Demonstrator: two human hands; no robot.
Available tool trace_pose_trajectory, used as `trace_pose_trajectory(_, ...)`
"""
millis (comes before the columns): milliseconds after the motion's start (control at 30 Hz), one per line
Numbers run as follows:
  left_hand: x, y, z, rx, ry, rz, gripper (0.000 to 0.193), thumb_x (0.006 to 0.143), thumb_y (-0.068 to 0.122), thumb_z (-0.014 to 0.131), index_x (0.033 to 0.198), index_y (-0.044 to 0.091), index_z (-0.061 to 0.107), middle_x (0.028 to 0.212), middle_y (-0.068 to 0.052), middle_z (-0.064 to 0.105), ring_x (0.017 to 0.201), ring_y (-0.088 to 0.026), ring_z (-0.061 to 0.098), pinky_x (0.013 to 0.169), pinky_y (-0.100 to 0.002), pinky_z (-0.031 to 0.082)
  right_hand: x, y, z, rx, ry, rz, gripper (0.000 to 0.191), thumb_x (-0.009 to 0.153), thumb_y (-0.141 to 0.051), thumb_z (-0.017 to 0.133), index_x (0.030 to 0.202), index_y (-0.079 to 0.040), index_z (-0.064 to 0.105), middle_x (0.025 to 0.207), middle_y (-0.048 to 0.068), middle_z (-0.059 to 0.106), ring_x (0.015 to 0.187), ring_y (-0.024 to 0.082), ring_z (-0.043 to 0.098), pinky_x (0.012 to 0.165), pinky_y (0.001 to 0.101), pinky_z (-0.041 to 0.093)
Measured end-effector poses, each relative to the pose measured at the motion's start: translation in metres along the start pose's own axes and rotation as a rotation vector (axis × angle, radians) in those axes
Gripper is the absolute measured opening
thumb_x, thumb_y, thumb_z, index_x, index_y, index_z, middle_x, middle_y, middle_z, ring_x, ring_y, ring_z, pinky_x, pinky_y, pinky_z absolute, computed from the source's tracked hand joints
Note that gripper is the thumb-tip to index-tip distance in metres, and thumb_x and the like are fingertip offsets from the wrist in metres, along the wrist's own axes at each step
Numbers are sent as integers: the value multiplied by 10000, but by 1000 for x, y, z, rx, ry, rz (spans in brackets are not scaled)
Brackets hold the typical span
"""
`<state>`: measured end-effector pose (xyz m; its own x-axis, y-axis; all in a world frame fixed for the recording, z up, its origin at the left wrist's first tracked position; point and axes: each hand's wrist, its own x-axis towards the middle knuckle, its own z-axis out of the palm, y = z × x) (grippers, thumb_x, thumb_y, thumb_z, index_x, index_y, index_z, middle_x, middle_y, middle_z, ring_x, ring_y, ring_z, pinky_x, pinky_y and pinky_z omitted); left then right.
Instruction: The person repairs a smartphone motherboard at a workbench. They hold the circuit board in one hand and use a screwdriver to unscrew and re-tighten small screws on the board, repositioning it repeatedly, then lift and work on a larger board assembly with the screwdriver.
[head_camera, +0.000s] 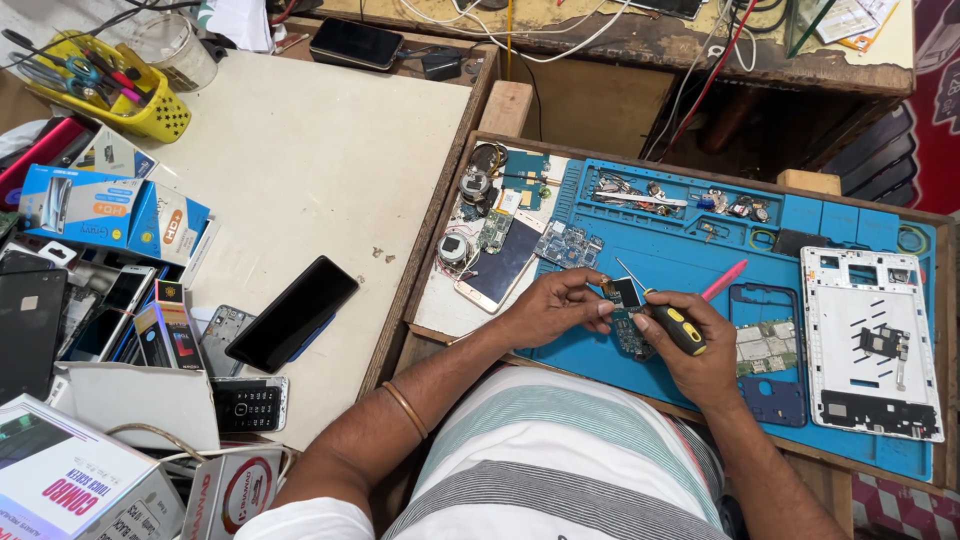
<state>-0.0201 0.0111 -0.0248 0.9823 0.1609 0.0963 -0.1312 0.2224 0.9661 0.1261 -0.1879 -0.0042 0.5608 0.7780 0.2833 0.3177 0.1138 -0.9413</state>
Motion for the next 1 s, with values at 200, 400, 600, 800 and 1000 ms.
trace_pose_trajectory(200,0,2,0,17,22,-4,352,1049,208,641,1340,16,590,972,-104,738,932,-158,753,820,-311,660,0,-1,1,15,1,-9,291,906,-80,768,1185,-49,692,1044,97,753,972,132,735,802,252,625)
trace_pose_trajectory(400,0,0,-1,16,14,8,342,1057,211,637,1328,9,588,970,-101,734,937,-159,753,821,-308,658,0,-1,0,29,5,-13,290,913,-75,764,1191,-47,689,1054,96,753,991,135,734,818,256,623)
trace_pose_trajectory(600,0,-2,-2,0,21,0,352,1047,206,640,1328,2,579,962,-108,735,930,-166,756,816,-313,662,1,1,0,48,17,-8,292,913,-69,763,1194,-45,686,1056,95,753,1003,141,735,835,262,624)
trace_pose_trajectory(800,0,-2,-2,11,25,-8,358,1050,212,638,1333,2,576,958,-107,734,933,-166,758,818,-312,663,1,1,0,58,13,-13,285,914,-47,758,1189,-41,684,1056,99,754,1010,145,737,845,267,624)
trace_pose_trajectory(1000,0,0,-1,75,34,-7,366,1057,246,623,1342,19,592,939,-91,738,907,-156,757,798,-294,653,0,2,0,60,8,-15,286,915,-32,752,1191,-32,677,1058,107,755,1015,150,740,849,267,626)
